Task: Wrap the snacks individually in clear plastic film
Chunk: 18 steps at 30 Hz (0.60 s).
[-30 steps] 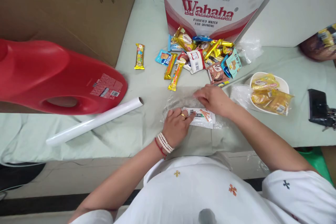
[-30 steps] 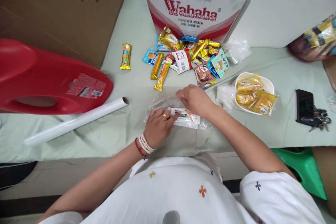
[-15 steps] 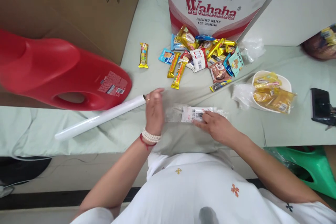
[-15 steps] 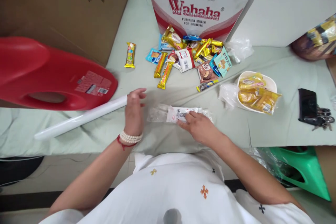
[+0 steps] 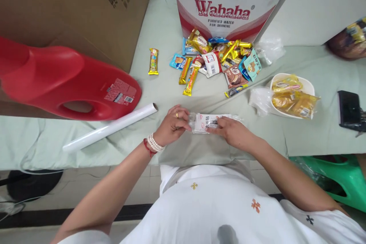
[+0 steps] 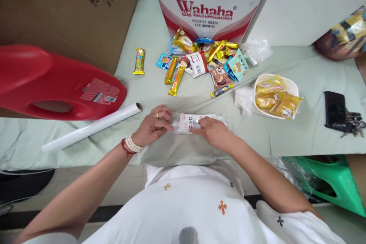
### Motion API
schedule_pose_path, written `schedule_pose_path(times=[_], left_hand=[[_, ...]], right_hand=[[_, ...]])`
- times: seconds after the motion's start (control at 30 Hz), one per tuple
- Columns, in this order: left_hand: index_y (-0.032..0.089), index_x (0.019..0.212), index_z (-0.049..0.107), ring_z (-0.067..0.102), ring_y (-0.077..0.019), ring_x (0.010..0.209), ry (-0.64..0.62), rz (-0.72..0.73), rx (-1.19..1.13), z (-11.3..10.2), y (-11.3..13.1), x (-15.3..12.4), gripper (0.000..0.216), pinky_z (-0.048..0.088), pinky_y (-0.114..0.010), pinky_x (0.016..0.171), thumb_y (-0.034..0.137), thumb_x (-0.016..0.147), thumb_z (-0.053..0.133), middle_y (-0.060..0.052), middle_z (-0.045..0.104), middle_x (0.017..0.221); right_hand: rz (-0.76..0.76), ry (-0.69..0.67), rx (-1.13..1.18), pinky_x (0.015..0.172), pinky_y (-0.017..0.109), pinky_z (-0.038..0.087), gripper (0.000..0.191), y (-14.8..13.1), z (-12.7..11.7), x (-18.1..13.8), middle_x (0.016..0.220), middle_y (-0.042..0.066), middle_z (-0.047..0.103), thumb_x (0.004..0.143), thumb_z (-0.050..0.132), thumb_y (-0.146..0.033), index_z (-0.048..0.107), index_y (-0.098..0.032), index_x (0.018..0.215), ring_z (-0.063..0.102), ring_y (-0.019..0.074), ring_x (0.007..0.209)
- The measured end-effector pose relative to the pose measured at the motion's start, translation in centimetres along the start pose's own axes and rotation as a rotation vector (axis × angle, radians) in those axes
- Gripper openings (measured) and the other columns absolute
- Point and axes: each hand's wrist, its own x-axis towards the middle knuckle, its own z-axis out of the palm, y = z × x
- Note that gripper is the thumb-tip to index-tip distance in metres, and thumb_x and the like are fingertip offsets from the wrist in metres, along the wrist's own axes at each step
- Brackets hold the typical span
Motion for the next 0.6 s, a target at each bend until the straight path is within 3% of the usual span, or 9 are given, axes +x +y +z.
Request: schedule_pose_path(times=[0.1, 0.2, 0.27, 0.33, 0.43, 0.53, 0.6], left_hand=[[0.027, 0.075, 0.071, 0.063, -0.0253, 0.108, -0.021, -0.036, 0.031, 0.7, -0.3, -0.7, 0.023, 0.027, -0.055, 0.122, 0.028, 0.083, 0.05, -0.004, 0.068, 0.083], [0.021, 0.111, 0.07, 0.061, -0.0287, 0.105, 0.143, -0.246, 0.159, 1.9, 0.4, -0.6, 0.035, 0.041, -0.055, 0.108, 0.041, 0.09, 0.05, -0.011, 0.067, 0.104], [0.02, 0.122, 0.068, 0.055, -0.0358, 0.114, 0.2, -0.366, 0.308, 2.4, 1.1, -0.4, 0.047, 0.044, -0.056, 0.098, 0.05, 0.085, 0.063, -0.017, 0.063, 0.118], [0.022, 0.107, 0.074, 0.049, -0.0409, 0.122, 0.192, -0.384, 0.373, 2.2, 1.8, -0.5, 0.036, 0.044, -0.056, 0.095, 0.046, 0.081, 0.071, -0.018, 0.06, 0.124], [0.02, 0.08, 0.069, 0.059, -0.0295, 0.103, 0.219, -0.336, 0.207, 1.3, 3.4, -0.9, 0.016, 0.049, -0.043, 0.084, 0.035, 0.086, 0.065, -0.011, 0.064, 0.105], [0.021, 0.078, 0.061, 0.056, -0.0154, 0.067, 0.21, -0.349, -0.046, 1.4, 5.7, -0.3, 0.017, 0.047, -0.029, 0.065, 0.032, 0.091, 0.061, 0.001, 0.06, 0.071], [0.02, 0.082, 0.064, 0.058, -0.0145, 0.065, 0.148, -0.339, -0.082, 2.5, 7.2, 1.1, 0.015, 0.047, -0.027, 0.066, 0.03, 0.093, 0.059, 0.002, 0.064, 0.07]], right_hand=[[-0.005, 0.035, 0.001, 0.088, 0.033, 0.045, 0.048, -0.2, 0.2, -0.3, 0.101, 0.01, 0.06, 0.104, 0.044, -0.015, 0.06, -0.032, 0.146, 0.056, 0.0241, 0.101], [-0.019, 0.11, 0.047, 0.094, 0.039, 0.046, 0.041, -0.5, 0.4, -0.8, 0.106, 0.012, 0.059, 0.105, 0.048, -0.027, 0.063, -0.029, 0.144, 0.056, 0.0261, 0.105], [-0.013, 0.155, 0.096, 0.094, 0.041, 0.047, 0.039, -0.6, 0.6, -1.3, 0.107, 0.013, 0.058, 0.104, 0.051, -0.032, 0.068, -0.025, 0.138, 0.055, 0.0271, 0.105], [0.013, 0.192, 0.143, 0.091, 0.04, 0.048, 0.037, -0.6, 1.0, -1.7, 0.106, 0.013, 0.057, 0.104, 0.051, -0.029, 0.07, -0.024, 0.135, 0.054, 0.0257, 0.1], [0.027, 0.226, 0.203, 0.085, 0.037, 0.048, 0.04, -0.3, 1.8, -1.9, 0.1, 0.01, 0.056, 0.104, 0.047, -0.023, 0.069, -0.025, 0.137, 0.051, 0.0223, 0.09], [0.013, 0.266, 0.247, 0.085, 0.037, 0.048, 0.04, -0.1, 2.4, -1.6, 0.098, 0.009, 0.056, 0.105, 0.044, -0.022, 0.069, -0.024, 0.136, 0.05, 0.0221, 0.089], [0.018, 0.306, 0.254, 0.086, 0.039, 0.048, 0.038, -0.3, 2.5, -1.4, 0.097, 0.009, 0.056, 0.105, 0.044, -0.025, 0.072, -0.024, 0.131, 0.05, 0.0226, 0.088]])
